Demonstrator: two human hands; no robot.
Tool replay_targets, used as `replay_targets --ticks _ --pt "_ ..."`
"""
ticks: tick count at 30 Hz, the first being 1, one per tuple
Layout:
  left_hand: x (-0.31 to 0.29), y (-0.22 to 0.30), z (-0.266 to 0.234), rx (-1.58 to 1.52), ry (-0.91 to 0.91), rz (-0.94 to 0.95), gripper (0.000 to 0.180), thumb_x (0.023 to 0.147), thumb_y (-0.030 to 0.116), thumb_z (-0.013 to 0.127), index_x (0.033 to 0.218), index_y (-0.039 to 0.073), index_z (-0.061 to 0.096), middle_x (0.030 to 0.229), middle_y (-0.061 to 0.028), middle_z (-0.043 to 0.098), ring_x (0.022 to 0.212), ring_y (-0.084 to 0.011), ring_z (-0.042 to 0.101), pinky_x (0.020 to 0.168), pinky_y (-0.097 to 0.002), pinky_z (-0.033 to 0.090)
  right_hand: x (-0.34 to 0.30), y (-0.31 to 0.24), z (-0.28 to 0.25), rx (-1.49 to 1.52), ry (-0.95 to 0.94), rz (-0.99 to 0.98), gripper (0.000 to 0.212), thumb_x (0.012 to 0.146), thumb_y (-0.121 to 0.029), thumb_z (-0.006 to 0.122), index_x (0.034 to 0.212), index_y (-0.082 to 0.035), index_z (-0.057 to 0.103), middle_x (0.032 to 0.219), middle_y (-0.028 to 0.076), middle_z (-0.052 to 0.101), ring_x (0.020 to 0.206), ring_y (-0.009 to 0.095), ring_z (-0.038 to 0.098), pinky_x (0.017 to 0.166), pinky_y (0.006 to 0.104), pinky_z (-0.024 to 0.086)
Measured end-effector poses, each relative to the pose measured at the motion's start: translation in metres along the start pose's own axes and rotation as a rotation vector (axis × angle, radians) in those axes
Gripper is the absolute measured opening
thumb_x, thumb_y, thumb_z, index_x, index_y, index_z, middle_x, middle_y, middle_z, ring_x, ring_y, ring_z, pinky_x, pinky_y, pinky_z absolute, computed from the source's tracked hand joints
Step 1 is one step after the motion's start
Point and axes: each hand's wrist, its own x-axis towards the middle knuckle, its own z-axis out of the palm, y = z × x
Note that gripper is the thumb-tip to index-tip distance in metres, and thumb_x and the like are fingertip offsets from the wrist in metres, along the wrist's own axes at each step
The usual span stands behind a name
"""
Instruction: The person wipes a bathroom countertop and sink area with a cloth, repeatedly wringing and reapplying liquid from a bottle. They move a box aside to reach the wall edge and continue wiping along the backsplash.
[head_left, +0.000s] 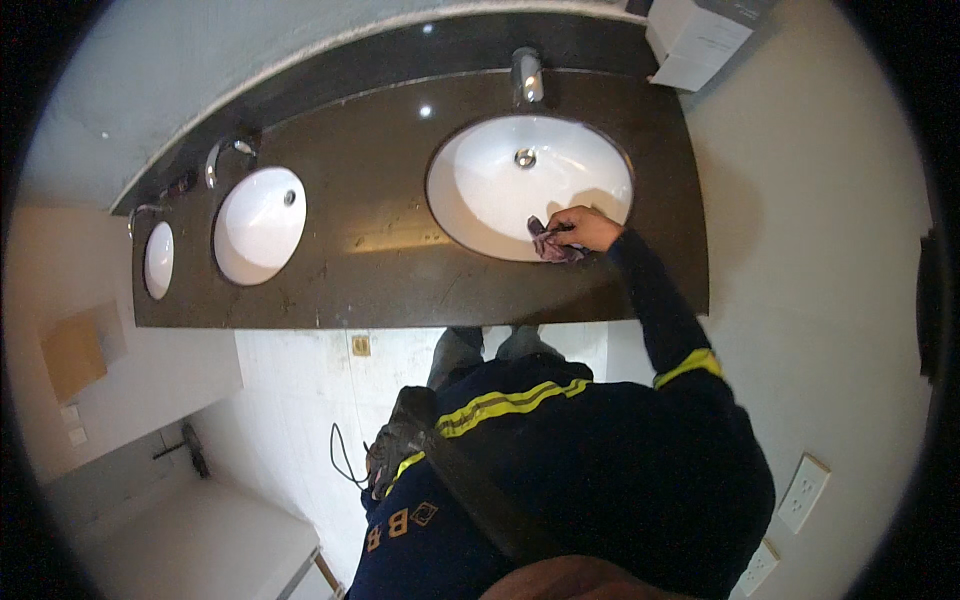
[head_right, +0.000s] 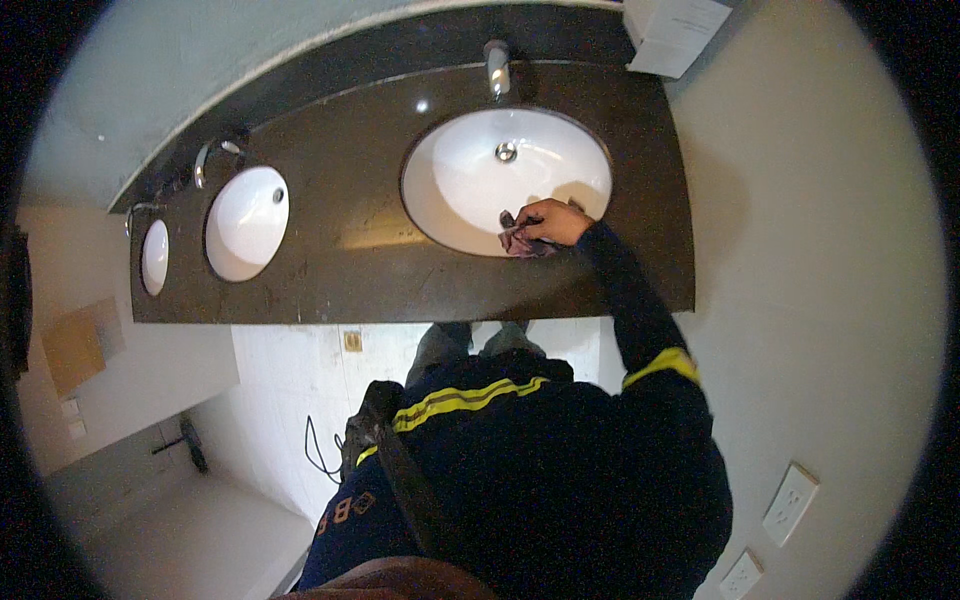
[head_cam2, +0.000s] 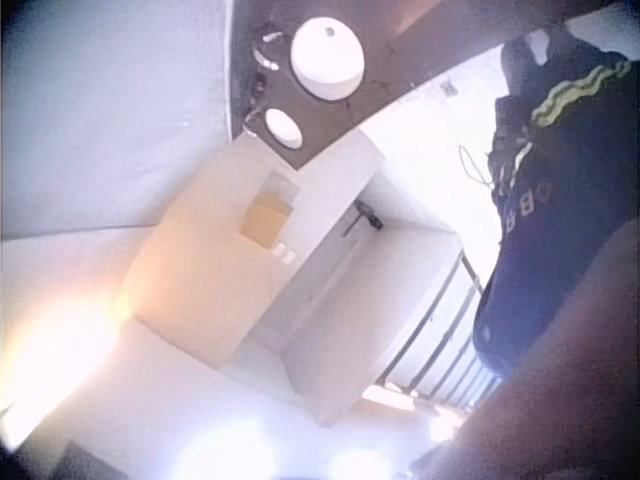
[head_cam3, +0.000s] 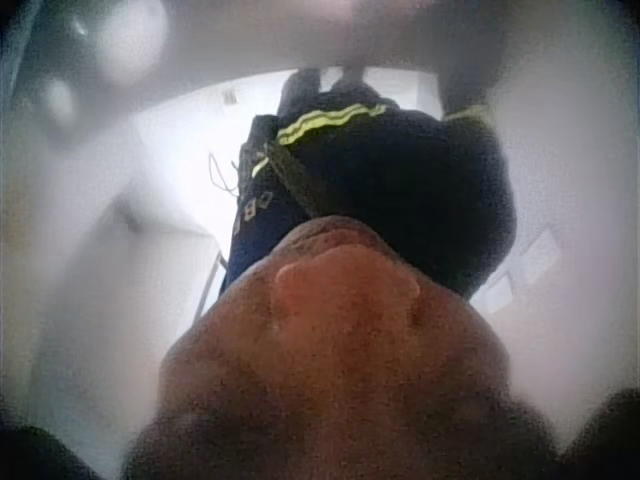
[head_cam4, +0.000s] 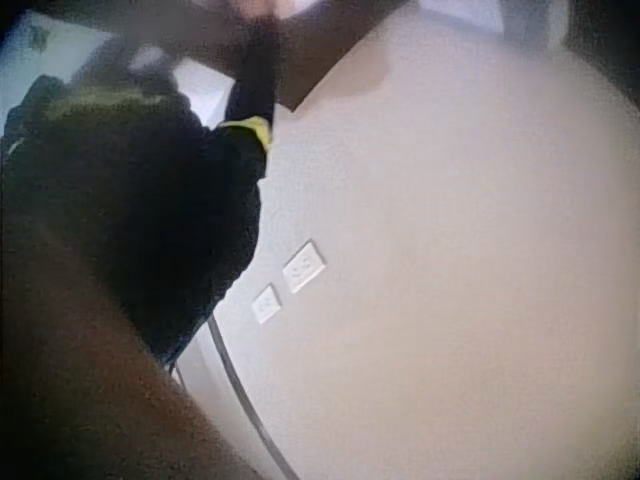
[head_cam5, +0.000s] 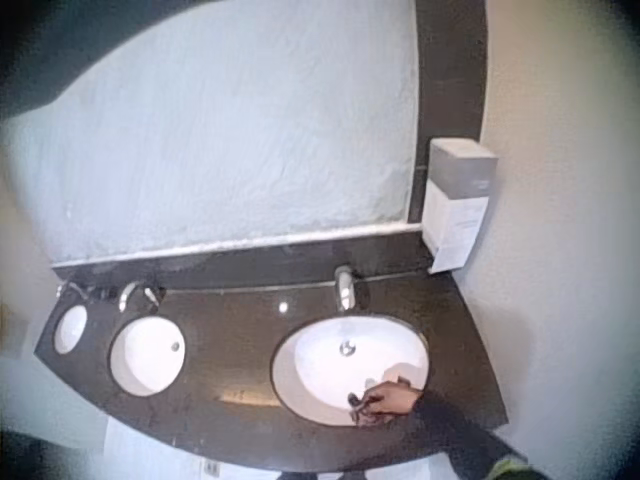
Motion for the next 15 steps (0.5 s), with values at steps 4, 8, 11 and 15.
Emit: replay_targets --ticks 4,8,11,15 --pt "0.012 0.040 -0.027 -0.072 0.050 0.113 0.051 0.096 0.040 0.057 0.128 0.001 0.057 0.115 -0.0147 0.067 0.099 -0.0273 0.067 0.081 -0.0395 0.054 -0.045 -0.008 -0.019 0.953 0.405 -0.037 0.025 0.093 -0.003 0.051 0.115 0.001 0.062 0.108 0.006 0.065 0.101 0.019 0.062 0.093 0.0330 0.049" --pt "0.026 0.114 -0.053 -0.124 0.077 0.159 0.048 0.098 0.041 0.054 0.128 0.003 0.057 0.114 -0.0130 0.068 0.098 -0.0247 0.066 0.080 -0.0351 0.052 -0.069 -0.024 -0.065 1.289 0.725 -0.273 0.025 0.098 -0.017 0.055 0.119 -0.006 0.061 0.111 0.006 0.065 0.100 0.017 0.061 0.093 0.0307 0.049" --pt "0.034 0.189 -0.060 -0.055 0.101 0.307 0.040 0.098 0.036 0.058 0.122 0.005 0.062 0.111 -0.0098 0.069 0.094 -0.0190 0.066 0.075 -0.0316 0.050 -0.083 -0.043 -0.102 1.405 0.801 -0.388 0.030 0.100 -0.030 0.056 0.123 -0.010 0.060 0.113 0.006 0.064 0.100 0.018 0.061 0.091 0.0317 0.051" --pt "0.038 0.303 -0.053 0.085 0.153 0.616 0.030 0.100 0.022 0.058 0.117 -0.001 0.064 0.107 -0.0094 0.070 0.095 -0.0154 0.065 0.079 -0.0276 0.050 -0.095 -0.071 -0.122 1.288 0.987 -0.495 0.036 0.103 -0.036 0.052 0.126 -0.009 0.057 0.119 0.007 0.062 0.102 0.020 0.062 0.089 0.0350 0.053"
